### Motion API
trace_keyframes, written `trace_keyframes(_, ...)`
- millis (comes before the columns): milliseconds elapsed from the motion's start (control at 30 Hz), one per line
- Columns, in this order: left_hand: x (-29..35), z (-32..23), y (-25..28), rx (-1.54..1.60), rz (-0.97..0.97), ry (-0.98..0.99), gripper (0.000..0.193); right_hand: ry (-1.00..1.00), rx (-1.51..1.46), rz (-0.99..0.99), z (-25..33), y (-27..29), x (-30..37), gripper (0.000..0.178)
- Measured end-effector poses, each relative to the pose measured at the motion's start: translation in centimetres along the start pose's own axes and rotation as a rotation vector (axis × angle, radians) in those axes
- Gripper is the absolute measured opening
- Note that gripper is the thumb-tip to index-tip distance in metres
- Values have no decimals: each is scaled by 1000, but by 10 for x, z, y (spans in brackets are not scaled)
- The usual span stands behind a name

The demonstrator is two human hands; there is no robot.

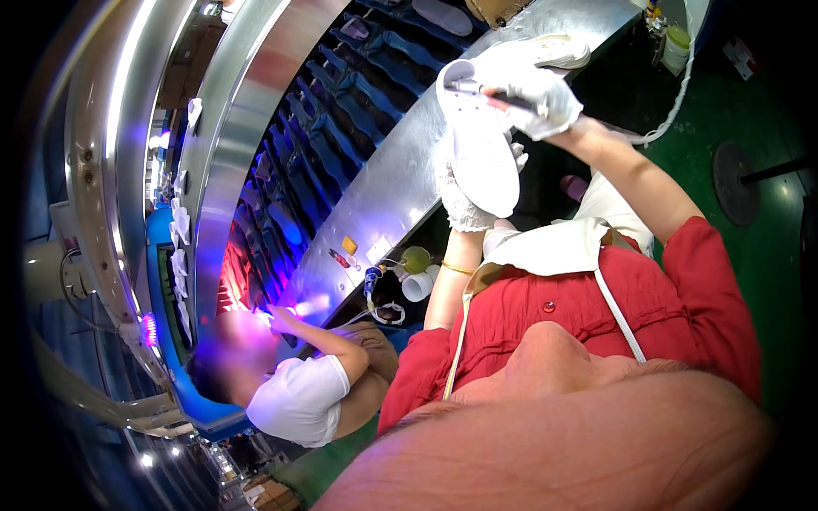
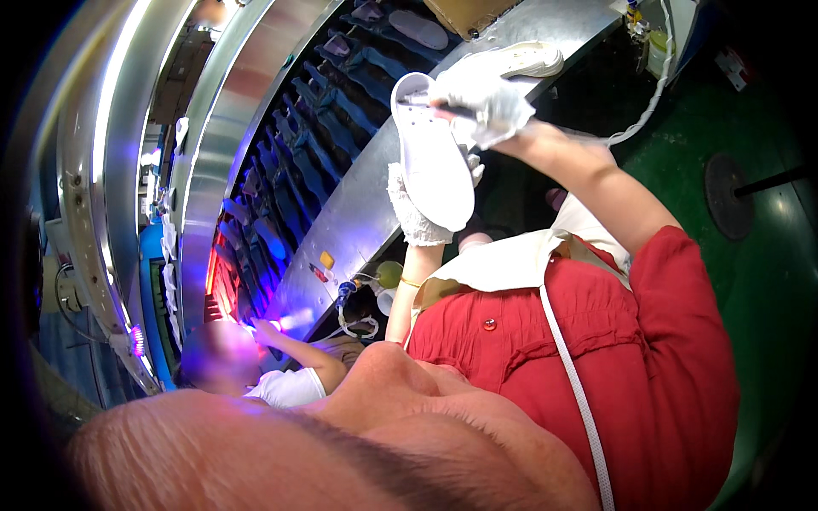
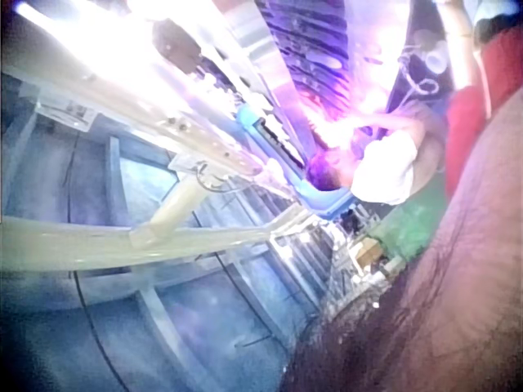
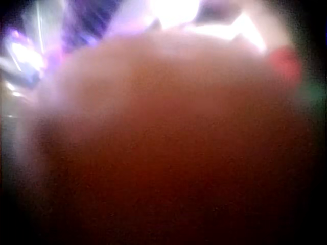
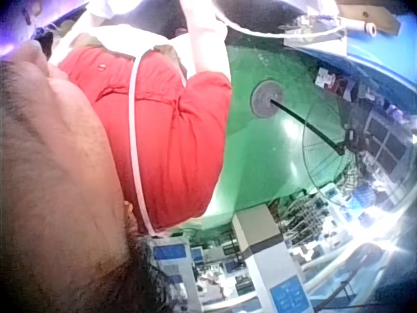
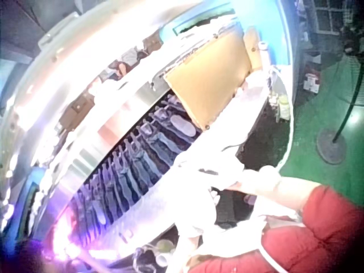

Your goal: The person picks up white shoe soles from a conveyor belt and applies a liquid adhesive around the edges and surface using a brush-tipped tool.

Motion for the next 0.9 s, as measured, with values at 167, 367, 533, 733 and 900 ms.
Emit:
trace_keyframes(167, -3, -19, 34, -81, -114, -181, 69, -78, -158, 102, 33, -19, 43, 19)
trace_keyframes(367, 8, -12, 10, -117, -24, -75, 69, -893, -672, 293, 3, -8, 39, 19)
trace_keyframes(533, 15, -4, 11, -194, 14, -16, 78, -191, -212, 73, -16, 9, 8, 16)
trace_keyframes(733, 18, -16, 20, -240, -79, -73, 72, -9, -130, 273, 2, -8, 17, 23)
trace_keyframes(900, 13, -28, 23, -249, -133, -233, 60, -86, -232, 418, 20, -7, 30, 23)
Point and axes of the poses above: each hand's wrist, its own x-axis away from the middle knuckle, its own y-axis out of the back of the hand, z = x × y, the point moved 5 cm from there along -x, towards the middle knuckle, and after that the axes turned 1 degree about -z, right-handed, at the moved point
